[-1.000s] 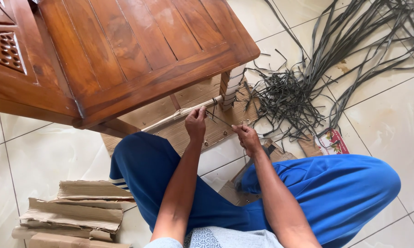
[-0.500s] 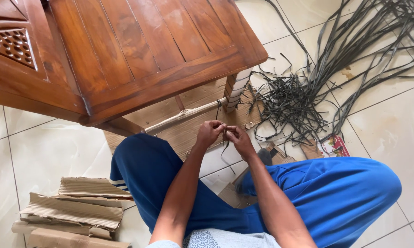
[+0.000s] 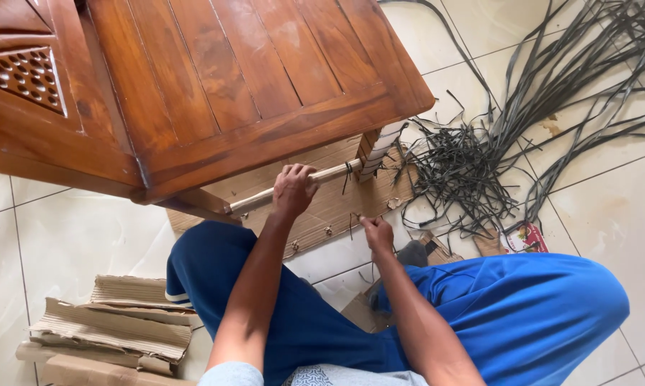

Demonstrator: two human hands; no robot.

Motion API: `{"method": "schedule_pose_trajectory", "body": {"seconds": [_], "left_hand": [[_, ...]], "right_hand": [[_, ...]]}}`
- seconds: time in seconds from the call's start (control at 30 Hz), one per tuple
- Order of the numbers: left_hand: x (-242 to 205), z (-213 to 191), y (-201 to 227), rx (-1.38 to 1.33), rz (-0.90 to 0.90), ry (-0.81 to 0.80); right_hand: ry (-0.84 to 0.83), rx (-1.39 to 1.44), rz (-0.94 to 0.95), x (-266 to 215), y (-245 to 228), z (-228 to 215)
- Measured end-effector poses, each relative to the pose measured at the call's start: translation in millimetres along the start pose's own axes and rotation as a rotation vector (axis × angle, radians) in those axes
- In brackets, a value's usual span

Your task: Wrapping the legs of a wooden chair with cardboard and plastic strapping for transport.

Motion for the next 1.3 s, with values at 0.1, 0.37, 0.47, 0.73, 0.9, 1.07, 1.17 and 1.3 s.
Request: {"method": "schedule_pose_trajectory", "body": {"seconds": [0.1,0.37,0.47,0.73,0.9,1.07,1.17,1.3], "left_hand": [[0.8,4.5,-3.5,0.093,0.179,0.015],[9.5,22.1,-28.2,-0.029,0.193,-0.034],[8.6,28.5,-34.6,-0.09,0.096,-0.109],[38.2,-31.9,-11.0,0.018,-0.293,-0.583],[21.7,31.2,-47.5,0.092,-0.055,-0.057],[38.7,6.4,-22.2,0.293,0.094,-0.305],[30.4,9.0,-30.1,0.271,0.079,-0.446],[33.2,11.6,-40.7,0.129,0.027,-0.182]], "right_hand": [[-0.005,-0.074,0.009,-10.6,2.5,19.0],[-0.126,0.247,0.158,-73.6,-95.5,40.4],[-0.149,0.362,0.223,-80.1,-127.1,59.0],[-0.266,0.586,0.297,-70.8,-158.7,110.9],[-0.558,0.845,0.557,-78.4,-165.6,125.6],[-0.647,0.853,0.609,-70.9,-166.5,129.6],[-0.662,0.83,0.611,-69.8,-163.4,128.5],[-0.654,0.785,0.597,-73.7,-163.8,123.8]]}}
Point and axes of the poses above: each hand's wrist, its own x-axis towards the middle knuckle, its own z-axis out of the palm, y = z × x, the point moved 6 cm from there along x, towards the middle knuckle, and after that the axes turned 9 degrees about y, right-handed, at the moved point
